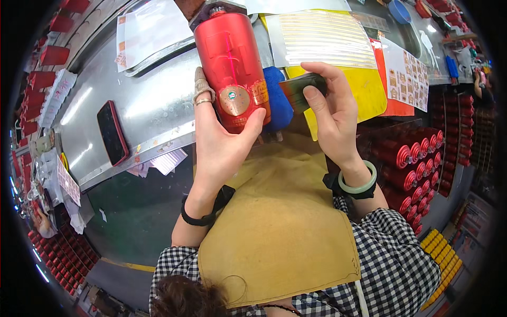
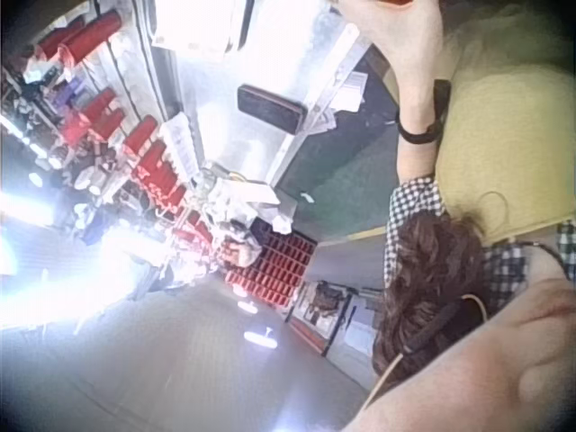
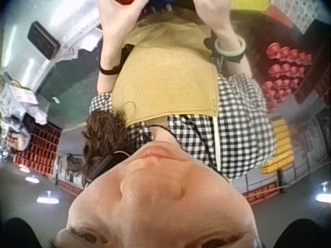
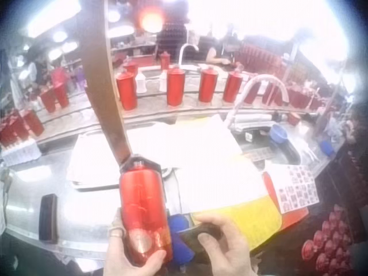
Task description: Applying labels and stickers to red cylindrical containers at a factory workstation.
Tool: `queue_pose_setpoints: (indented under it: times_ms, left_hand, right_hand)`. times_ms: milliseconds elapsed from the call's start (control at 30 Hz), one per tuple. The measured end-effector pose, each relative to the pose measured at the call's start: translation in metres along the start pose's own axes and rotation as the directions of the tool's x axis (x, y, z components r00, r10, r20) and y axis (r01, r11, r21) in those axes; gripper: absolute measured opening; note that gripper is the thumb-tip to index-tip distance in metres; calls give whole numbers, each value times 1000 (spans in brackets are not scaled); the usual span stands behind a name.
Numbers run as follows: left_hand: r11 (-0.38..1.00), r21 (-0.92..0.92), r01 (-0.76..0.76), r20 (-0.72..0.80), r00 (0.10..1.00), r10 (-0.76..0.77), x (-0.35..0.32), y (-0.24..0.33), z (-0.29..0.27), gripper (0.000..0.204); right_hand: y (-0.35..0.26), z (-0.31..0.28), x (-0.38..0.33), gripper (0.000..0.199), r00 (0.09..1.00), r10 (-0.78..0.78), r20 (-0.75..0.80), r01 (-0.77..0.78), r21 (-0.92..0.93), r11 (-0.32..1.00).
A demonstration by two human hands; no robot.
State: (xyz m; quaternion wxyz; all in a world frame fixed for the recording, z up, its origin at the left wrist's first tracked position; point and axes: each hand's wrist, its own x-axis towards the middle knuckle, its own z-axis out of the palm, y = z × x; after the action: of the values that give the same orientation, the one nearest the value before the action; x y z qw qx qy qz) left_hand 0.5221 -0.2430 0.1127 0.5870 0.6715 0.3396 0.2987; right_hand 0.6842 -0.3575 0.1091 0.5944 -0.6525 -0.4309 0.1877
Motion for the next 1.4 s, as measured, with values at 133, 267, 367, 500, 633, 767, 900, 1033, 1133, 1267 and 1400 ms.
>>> queue_pose_setpoints:
  times_ms: [133,267,367,500,633,767,900,1033,1133,1267,1400]
  left_hand:
    - [999,-39,34,70,997,-31,-1,0,-4,105]
    - [826,501,-258,62,963,263,-7,-6,-10,115]
    - [912,365,-187,-92,968,235,-7,-18,-8,119]
    - [927,312,-209,-58,969,238,-5,-33,-14,118]
    - [925,324,-198,-2,978,210,-5,-40,-21,117]
    - [957,216,-191,51,982,184,-2,-43,-24,110]
    - [914,276,-296,101,955,279,4,-45,-25,108]
    - [987,-35,-156,75,985,159,5,-49,-25,106]
    - [933,213,-290,121,955,269,9,-51,-29,108]
    - [947,267,-179,145,979,144,14,-52,-35,99]
    - [943,275,-190,163,975,149,14,-50,-33,95]
  right_hand:
    - [3,5,13,32,999,-33,-33,34,50,998]
    - [1,10,30,24,898,-434,74,430,-356,830]
    - [-11,16,35,26,738,-613,282,669,-186,720]
    - [-14,19,58,21,885,-417,207,462,-283,840]
    - [-7,19,61,21,646,-691,324,763,-246,598]
    - [-12,25,53,16,741,-562,367,664,-277,694]
    - [-10,20,65,17,686,-693,219,694,-482,535]
    - [-21,25,50,17,644,-667,376,756,-175,631]
    - [-11,18,70,15,752,-638,166,607,-551,572]
    - [-6,21,47,13,471,-804,363,877,-90,473]
    - [-6,20,63,22,834,-522,177,548,-365,752]
